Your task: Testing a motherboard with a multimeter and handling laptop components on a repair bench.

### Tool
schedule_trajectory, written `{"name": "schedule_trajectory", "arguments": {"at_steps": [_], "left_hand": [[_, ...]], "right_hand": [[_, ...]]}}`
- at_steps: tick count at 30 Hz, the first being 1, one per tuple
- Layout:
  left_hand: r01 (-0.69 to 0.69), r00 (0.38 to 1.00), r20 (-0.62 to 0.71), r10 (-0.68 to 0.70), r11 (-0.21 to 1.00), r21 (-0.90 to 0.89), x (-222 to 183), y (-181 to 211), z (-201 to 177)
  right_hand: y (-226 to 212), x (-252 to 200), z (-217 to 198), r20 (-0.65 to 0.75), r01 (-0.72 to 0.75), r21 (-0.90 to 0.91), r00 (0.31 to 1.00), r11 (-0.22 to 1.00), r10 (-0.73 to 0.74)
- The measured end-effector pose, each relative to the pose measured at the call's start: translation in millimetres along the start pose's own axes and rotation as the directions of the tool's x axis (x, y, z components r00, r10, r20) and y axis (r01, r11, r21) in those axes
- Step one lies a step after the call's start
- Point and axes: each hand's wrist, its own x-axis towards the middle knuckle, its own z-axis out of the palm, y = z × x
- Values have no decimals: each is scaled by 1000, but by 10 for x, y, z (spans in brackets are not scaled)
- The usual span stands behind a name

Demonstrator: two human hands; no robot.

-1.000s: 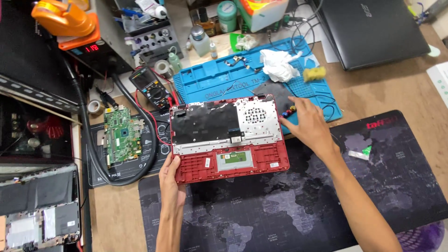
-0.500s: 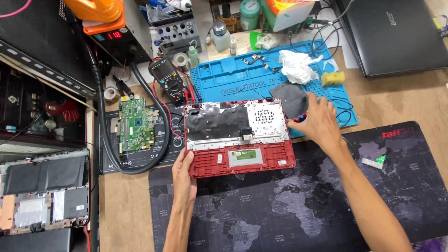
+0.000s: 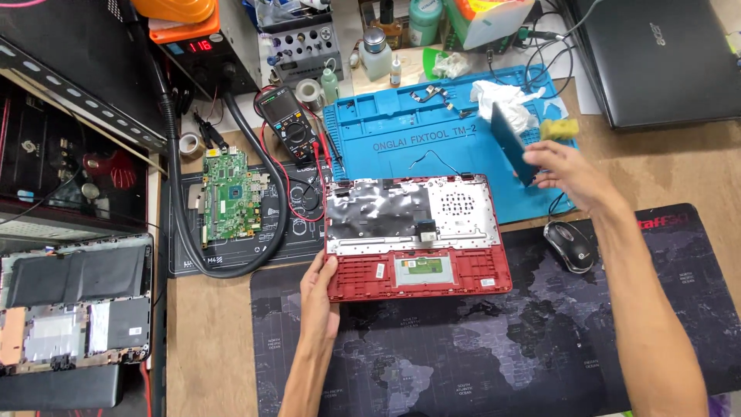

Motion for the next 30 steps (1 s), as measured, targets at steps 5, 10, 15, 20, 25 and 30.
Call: {"name": "schedule_trajectory", "arguments": {"at_steps": [5, 10, 15, 20, 25, 30], "left_hand": [[18, 999, 29, -17, 1000, -12, 93, -76, 220], [24, 998, 58, -23, 1000, -11, 323, -198, 523], [-16, 996, 87, 17, 1000, -1, 473, -252, 668], [-7, 996, 89, 2, 998, 56, 403, -165, 687], [-43, 998, 54, 32, 975, 218, 285, -69, 670], [-242, 970, 139, 200, 725, 644, 395, -36, 487]], "right_hand": [[436, 187, -169, 53, 78, 345, 993, 935, -103], [432, -14, -131, 52, 159, 383, 980, 910, -193], [578, -108, 27, -62, 385, 377, 918, 842, -392], [860, -48, 173, -124, 383, 332, 924, 862, -363], [785, -172, 298, -147, 388, 264, 921, 883, -361], [618, -272, 406, -189, 402, 305, 914, 863, -359]]}}
